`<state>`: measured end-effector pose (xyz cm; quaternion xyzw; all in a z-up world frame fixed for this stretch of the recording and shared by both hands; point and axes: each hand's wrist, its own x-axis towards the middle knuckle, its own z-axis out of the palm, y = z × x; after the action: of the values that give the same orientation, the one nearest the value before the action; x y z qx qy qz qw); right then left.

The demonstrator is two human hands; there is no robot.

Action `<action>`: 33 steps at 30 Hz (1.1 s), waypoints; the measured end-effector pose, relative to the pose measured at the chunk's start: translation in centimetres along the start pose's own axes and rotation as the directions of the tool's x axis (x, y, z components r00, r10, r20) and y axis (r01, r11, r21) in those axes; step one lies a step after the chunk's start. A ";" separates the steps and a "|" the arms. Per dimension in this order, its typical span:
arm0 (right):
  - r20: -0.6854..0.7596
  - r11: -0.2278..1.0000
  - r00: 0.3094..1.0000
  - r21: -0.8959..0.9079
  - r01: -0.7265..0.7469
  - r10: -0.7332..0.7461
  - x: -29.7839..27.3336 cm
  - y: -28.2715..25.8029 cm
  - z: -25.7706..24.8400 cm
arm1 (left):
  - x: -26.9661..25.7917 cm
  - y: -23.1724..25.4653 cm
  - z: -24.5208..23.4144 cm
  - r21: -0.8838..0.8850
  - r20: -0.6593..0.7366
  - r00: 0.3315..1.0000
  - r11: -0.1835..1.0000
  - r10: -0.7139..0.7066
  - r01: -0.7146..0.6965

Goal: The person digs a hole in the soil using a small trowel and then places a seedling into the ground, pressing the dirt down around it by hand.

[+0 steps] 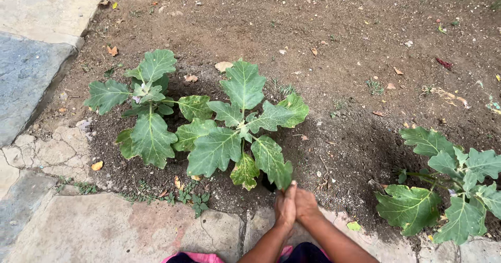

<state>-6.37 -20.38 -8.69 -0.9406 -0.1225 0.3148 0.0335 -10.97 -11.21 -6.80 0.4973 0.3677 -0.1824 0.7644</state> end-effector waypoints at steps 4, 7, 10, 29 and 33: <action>-0.078 0.992 0.997 -0.127 -0.011 0.001 0.0 -1.0 0.2 | 0.7 -0.3 -0.5 -0.073 -0.015 0.990 0.988 0.138 -0.139; -0.027 0.980 0.986 -0.100 -0.169 0.168 -0.3 -1.6 -4.7 | -0.1 -0.2 0.2 0.002 0.036 0.997 0.997 0.074 -0.074; 0.048 0.952 0.967 -0.195 -0.238 0.252 -2.1 -2.1 -9.1 | -1.1 -0.5 1.2 0.096 0.089 0.994 0.993 0.060 -0.069; 0.011 0.968 0.982 -0.170 -0.186 0.191 -5.1 -4.4 -14.3 | 1.0 -3.0 0.0 -0.106 0.096 0.992 0.992 0.077 -0.067; 0.021 0.960 0.970 -0.150 -0.235 0.241 -3.9 -3.0 -12.8 | 2.1 -4.8 -0.5 -0.050 0.073 0.997 0.999 0.002 0.002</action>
<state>-2.32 -18.24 4.27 -0.9420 -0.0320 0.3252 -0.0762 -12.89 -12.65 -11.49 0.4711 0.3441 -0.1911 0.7894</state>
